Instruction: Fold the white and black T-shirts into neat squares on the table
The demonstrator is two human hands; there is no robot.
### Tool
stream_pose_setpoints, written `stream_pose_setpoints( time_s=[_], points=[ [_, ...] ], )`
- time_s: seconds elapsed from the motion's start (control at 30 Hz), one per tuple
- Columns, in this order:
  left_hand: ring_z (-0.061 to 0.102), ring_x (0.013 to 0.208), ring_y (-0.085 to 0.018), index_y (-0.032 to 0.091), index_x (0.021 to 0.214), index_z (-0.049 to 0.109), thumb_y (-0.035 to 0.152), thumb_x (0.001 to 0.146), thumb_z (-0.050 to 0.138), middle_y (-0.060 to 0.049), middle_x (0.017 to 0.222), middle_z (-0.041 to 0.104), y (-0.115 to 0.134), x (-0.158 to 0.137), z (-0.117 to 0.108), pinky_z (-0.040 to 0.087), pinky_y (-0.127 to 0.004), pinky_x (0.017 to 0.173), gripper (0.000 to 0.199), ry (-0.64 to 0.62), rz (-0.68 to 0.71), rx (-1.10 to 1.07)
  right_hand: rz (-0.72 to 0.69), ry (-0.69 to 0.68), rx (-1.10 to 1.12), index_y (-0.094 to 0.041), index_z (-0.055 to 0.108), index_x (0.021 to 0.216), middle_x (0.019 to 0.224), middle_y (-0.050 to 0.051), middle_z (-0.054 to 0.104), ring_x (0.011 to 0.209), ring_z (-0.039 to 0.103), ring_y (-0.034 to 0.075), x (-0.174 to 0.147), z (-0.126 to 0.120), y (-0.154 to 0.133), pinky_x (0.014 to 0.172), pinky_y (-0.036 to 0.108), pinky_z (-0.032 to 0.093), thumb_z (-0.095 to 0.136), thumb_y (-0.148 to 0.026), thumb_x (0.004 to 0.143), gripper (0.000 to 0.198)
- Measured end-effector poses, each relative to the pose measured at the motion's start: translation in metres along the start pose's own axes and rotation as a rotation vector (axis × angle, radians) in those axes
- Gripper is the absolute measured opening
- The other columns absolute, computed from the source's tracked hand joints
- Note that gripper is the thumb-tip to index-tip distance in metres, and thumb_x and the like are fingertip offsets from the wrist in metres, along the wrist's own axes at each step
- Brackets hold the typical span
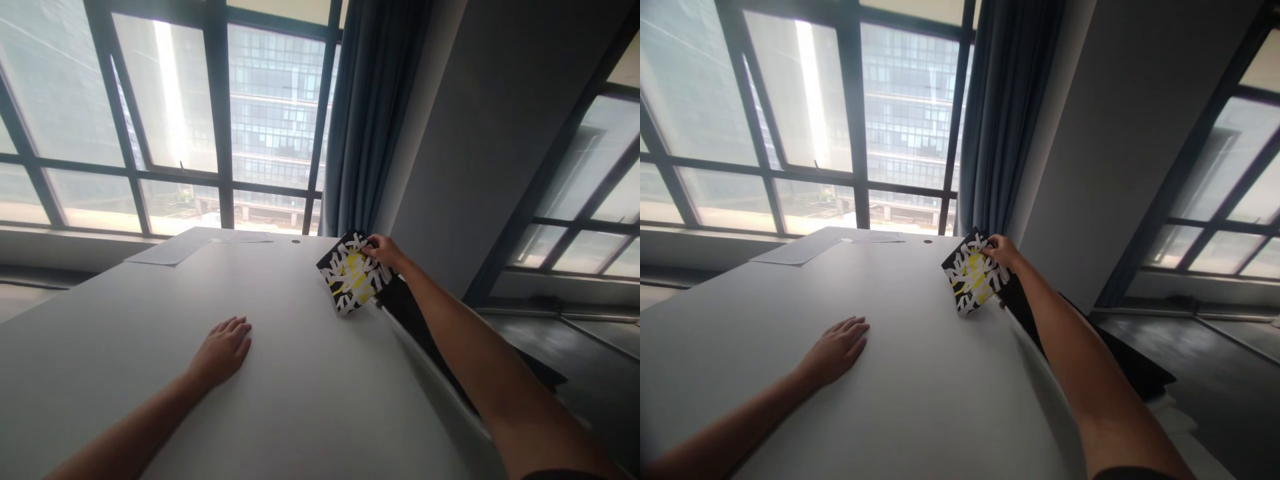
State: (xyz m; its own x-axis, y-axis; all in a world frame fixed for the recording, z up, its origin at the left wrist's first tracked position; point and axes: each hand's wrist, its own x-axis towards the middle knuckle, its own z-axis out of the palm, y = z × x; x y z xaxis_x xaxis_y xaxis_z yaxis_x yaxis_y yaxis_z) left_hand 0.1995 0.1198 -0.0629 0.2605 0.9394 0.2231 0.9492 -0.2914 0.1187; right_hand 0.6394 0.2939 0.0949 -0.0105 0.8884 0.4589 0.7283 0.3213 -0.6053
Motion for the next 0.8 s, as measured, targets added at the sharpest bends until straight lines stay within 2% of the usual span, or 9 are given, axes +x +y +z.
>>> stream_pose_setpoints(
  time_s=[0.07,0.17,0.27,0.33,0.4,0.53,0.67,0.73,0.8],
  points=[
    [0.043,0.139,-0.026,0.020,0.133,0.061,0.040,0.095,0.034,-0.008,0.147,0.053,0.001,0.001,-0.001,0.035,-0.044,0.116,0.051,0.001,-0.012,-0.006,0.024,0.032,-0.046,-0.013,0.065,0.107,0.102,0.009,0.073,0.087,0.066,0.019,0.019,-0.026,0.014,0.078,0.028,0.051,0.068,-0.026,0.078,0.032],
    [0.043,0.140,-0.025,0.022,0.132,0.062,0.041,0.094,0.036,-0.006,0.147,0.053,0.002,0.002,0.000,0.034,-0.043,0.116,0.049,0.000,-0.027,-0.015,0.047,0.168,-0.319,-0.010,0.066,0.112,0.110,0.015,0.072,0.098,0.065,0.024,0.038,-0.062,0.042,0.088,0.034,0.049,0.067,-0.027,0.080,0.036],
    [0.043,0.140,-0.025,0.023,0.131,0.062,0.041,0.094,0.036,-0.006,0.147,0.053,0.001,0.002,0.000,0.033,-0.043,0.117,0.049,0.008,-0.024,-0.024,0.107,0.272,-0.523,-0.007,0.051,0.137,0.131,0.023,0.061,0.118,0.059,0.030,0.036,-0.069,0.070,0.099,0.040,0.043,0.057,-0.032,0.089,0.055],
    [0.043,0.139,-0.025,0.023,0.130,0.062,0.040,0.093,0.037,-0.006,0.147,0.053,0.002,0.002,0.000,0.033,-0.043,0.117,0.048,0.012,-0.027,-0.027,0.235,0.177,-0.617,-0.004,0.045,0.143,0.137,0.027,0.055,0.124,0.055,0.032,0.021,-0.052,0.083,0.101,0.042,0.042,0.048,-0.037,0.094,0.059],
    [0.043,0.140,-0.025,0.022,0.131,0.062,0.039,0.093,0.037,-0.006,0.147,0.053,0.002,0.002,-0.002,0.033,-0.043,0.117,0.048,0.001,-0.033,-0.024,0.356,-0.030,-0.671,-0.009,0.049,0.143,0.138,0.025,0.055,0.125,0.055,0.033,-0.002,-0.023,0.089,0.102,0.045,0.041,0.042,-0.046,0.097,0.059],
    [0.042,0.140,-0.025,0.022,0.132,0.061,0.039,0.094,0.036,-0.007,0.148,0.052,0.003,0.000,-0.003,0.033,-0.042,0.117,0.049,-0.002,-0.030,-0.014,0.346,-0.294,-0.739,-0.019,0.050,0.144,0.147,0.020,0.049,0.133,0.046,0.034,-0.051,0.033,0.088,0.108,0.052,0.031,0.037,-0.057,0.097,0.062],
    [0.043,0.140,-0.025,0.021,0.133,0.060,0.038,0.095,0.035,-0.007,0.147,0.052,0.003,-0.002,-0.002,0.032,-0.041,0.117,0.048,0.004,-0.016,0.005,0.293,-0.212,-0.885,-0.017,0.043,0.148,0.154,0.018,0.039,0.142,0.032,0.034,-0.086,0.055,0.068,0.114,0.058,0.016,0.036,-0.046,0.100,0.057],
    [0.043,0.139,-0.026,0.020,0.133,0.060,0.037,0.096,0.036,-0.008,0.147,0.053,0.002,-0.003,-0.002,0.033,-0.041,0.116,0.048,0.009,-0.004,0.010,0.225,-0.189,-0.859,-0.014,0.042,0.148,0.156,0.018,0.037,0.145,0.027,0.031,-0.103,0.064,0.049,0.116,0.054,0.014,0.033,-0.044,0.101,0.057],
    [0.044,0.138,-0.026,0.019,0.133,0.060,0.037,0.096,0.036,-0.009,0.147,0.053,0.001,-0.004,-0.003,0.034,-0.041,0.115,0.048,0.008,0.002,0.011,0.171,-0.251,-0.768,-0.014,0.040,0.149,0.158,0.016,0.034,0.147,0.024,0.029,-0.124,0.080,0.027,0.118,0.050,0.014,0.033,-0.046,0.100,0.059]
  ],
)
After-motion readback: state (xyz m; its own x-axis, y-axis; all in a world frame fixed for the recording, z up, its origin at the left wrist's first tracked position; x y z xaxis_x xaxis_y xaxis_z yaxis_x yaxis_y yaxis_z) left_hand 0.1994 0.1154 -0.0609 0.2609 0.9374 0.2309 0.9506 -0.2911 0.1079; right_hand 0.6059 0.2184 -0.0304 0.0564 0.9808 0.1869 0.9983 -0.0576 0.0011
